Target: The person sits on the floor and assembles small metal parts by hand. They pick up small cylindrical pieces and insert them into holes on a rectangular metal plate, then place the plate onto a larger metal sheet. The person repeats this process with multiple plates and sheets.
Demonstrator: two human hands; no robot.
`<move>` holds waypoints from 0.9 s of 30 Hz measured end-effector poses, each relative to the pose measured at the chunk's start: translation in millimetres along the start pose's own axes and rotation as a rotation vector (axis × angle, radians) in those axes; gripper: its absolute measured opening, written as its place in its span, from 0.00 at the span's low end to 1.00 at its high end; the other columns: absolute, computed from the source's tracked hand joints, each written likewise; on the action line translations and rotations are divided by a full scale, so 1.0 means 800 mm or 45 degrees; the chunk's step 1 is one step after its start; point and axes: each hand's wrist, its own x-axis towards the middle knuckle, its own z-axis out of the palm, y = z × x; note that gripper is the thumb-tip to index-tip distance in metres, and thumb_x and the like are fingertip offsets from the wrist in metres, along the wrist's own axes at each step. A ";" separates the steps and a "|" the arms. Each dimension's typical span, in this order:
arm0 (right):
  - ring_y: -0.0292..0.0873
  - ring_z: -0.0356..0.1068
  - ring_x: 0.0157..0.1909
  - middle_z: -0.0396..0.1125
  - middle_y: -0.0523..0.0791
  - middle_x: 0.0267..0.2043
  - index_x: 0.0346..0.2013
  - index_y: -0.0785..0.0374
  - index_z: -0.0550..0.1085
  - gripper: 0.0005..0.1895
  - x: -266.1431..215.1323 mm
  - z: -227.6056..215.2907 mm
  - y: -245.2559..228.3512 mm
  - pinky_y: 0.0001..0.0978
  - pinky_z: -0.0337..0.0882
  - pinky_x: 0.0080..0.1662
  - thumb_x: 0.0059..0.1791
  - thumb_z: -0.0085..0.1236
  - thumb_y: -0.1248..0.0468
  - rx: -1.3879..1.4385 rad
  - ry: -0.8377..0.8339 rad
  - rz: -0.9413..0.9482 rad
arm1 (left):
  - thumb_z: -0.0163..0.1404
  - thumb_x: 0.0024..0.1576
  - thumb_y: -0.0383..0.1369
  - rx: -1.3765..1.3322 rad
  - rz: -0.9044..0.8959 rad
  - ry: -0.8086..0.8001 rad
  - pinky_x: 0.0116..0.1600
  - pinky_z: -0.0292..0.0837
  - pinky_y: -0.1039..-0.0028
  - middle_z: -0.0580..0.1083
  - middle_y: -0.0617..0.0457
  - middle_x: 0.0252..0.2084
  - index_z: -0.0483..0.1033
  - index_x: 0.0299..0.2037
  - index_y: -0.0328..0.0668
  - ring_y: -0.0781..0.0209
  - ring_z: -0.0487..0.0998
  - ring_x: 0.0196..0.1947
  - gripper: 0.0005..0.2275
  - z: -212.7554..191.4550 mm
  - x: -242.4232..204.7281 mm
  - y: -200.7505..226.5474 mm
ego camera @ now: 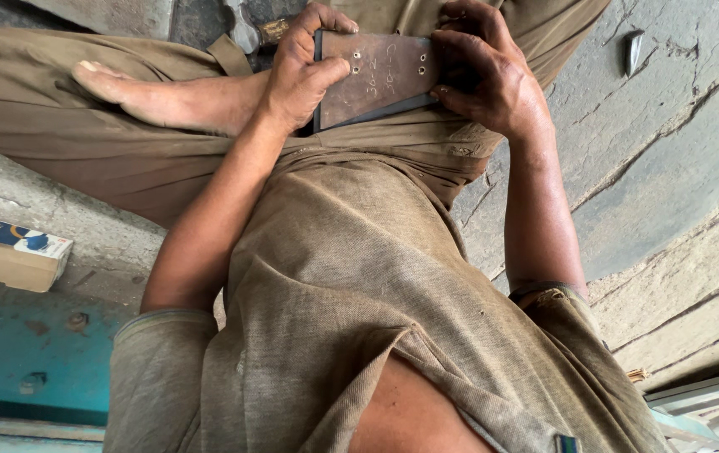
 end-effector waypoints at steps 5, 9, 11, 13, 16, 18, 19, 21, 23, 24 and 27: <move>0.56 0.62 0.76 0.56 0.52 0.75 0.65 0.60 0.73 0.35 0.000 -0.001 -0.004 0.46 0.74 0.71 0.46 0.79 0.64 -0.006 0.012 -0.009 | 0.50 0.54 0.18 -0.050 -0.025 0.012 0.64 0.71 0.72 0.70 0.55 0.51 0.72 0.50 0.38 0.65 0.72 0.55 0.15 0.002 0.000 0.001; 0.57 0.62 0.75 0.57 0.52 0.74 0.65 0.61 0.73 0.34 0.001 -0.004 -0.008 0.47 0.72 0.72 0.46 0.78 0.64 -0.016 0.008 0.001 | 0.50 0.53 0.18 -0.042 -0.011 0.010 0.64 0.71 0.73 0.71 0.55 0.51 0.72 0.50 0.38 0.64 0.73 0.55 0.15 0.002 0.001 0.003; 0.57 0.62 0.76 0.57 0.52 0.73 0.66 0.60 0.72 0.35 0.000 -0.005 -0.009 0.47 0.71 0.72 0.46 0.78 0.64 -0.020 -0.007 0.007 | 0.50 0.53 0.17 -0.042 0.001 0.019 0.66 0.69 0.72 0.72 0.54 0.51 0.72 0.50 0.37 0.64 0.73 0.56 0.15 0.003 0.002 0.006; 0.57 0.63 0.74 0.56 0.53 0.72 0.68 0.61 0.68 0.39 0.000 -0.009 -0.009 0.48 0.71 0.71 0.46 0.78 0.63 0.010 -0.018 0.012 | 0.50 0.53 0.17 0.000 0.012 0.035 0.66 0.68 0.73 0.72 0.54 0.51 0.72 0.50 0.36 0.63 0.73 0.57 0.16 0.002 0.002 0.012; 0.56 0.66 0.70 0.57 0.56 0.72 0.74 0.65 0.60 0.45 -0.002 -0.020 -0.008 0.47 0.73 0.68 0.48 0.76 0.61 0.173 -0.003 0.031 | 0.50 0.53 0.17 -0.004 -0.025 0.068 0.63 0.69 0.74 0.71 0.53 0.51 0.71 0.51 0.36 0.64 0.72 0.56 0.16 0.001 -0.001 0.029; 0.51 0.70 0.69 0.61 0.55 0.72 0.76 0.67 0.54 0.44 -0.005 -0.030 -0.008 0.46 0.74 0.72 0.56 0.74 0.60 0.366 0.038 0.061 | 0.49 0.53 0.18 -0.177 -0.121 0.085 0.58 0.72 0.76 0.72 0.54 0.50 0.70 0.51 0.37 0.66 0.73 0.52 0.15 -0.003 -0.003 0.044; 0.50 0.71 0.67 0.63 0.55 0.70 0.75 0.67 0.55 0.41 -0.005 -0.031 -0.009 0.44 0.75 0.70 0.57 0.72 0.60 0.490 0.083 0.119 | 0.49 0.53 0.17 -0.176 -0.085 0.089 0.58 0.73 0.76 0.71 0.53 0.50 0.70 0.50 0.37 0.66 0.73 0.52 0.15 -0.003 -0.004 0.050; 0.48 0.75 0.63 0.67 0.55 0.66 0.75 0.67 0.58 0.36 -0.002 -0.032 -0.013 0.42 0.77 0.66 0.60 0.68 0.59 0.739 0.168 0.231 | 0.49 0.53 0.16 -0.174 -0.009 0.101 0.57 0.75 0.75 0.70 0.53 0.50 0.70 0.50 0.36 0.65 0.73 0.52 0.15 -0.005 -0.002 0.062; 0.46 0.75 0.62 0.70 0.54 0.63 0.74 0.67 0.59 0.33 0.006 -0.027 -0.018 0.39 0.78 0.64 0.61 0.66 0.58 0.842 0.182 0.227 | 0.48 0.53 0.15 -0.204 -0.019 0.110 0.55 0.75 0.76 0.70 0.54 0.49 0.70 0.50 0.37 0.67 0.73 0.51 0.16 -0.006 -0.003 0.072; 0.45 0.76 0.61 0.71 0.53 0.61 0.73 0.66 0.60 0.32 0.011 -0.022 -0.021 0.38 0.79 0.64 0.61 0.65 0.57 0.895 0.189 0.225 | 0.48 0.53 0.15 -0.218 -0.024 0.114 0.54 0.75 0.77 0.70 0.55 0.49 0.70 0.50 0.38 0.68 0.72 0.50 0.16 -0.007 -0.005 0.075; 0.38 0.72 0.50 0.70 0.47 0.49 0.71 0.64 0.67 0.30 0.029 -0.006 -0.032 0.29 0.75 0.53 0.58 0.63 0.57 0.813 0.165 0.298 | 0.47 0.54 0.14 -0.271 -0.057 0.124 0.50 0.76 0.78 0.70 0.55 0.48 0.70 0.50 0.39 0.69 0.73 0.47 0.16 -0.007 -0.007 0.080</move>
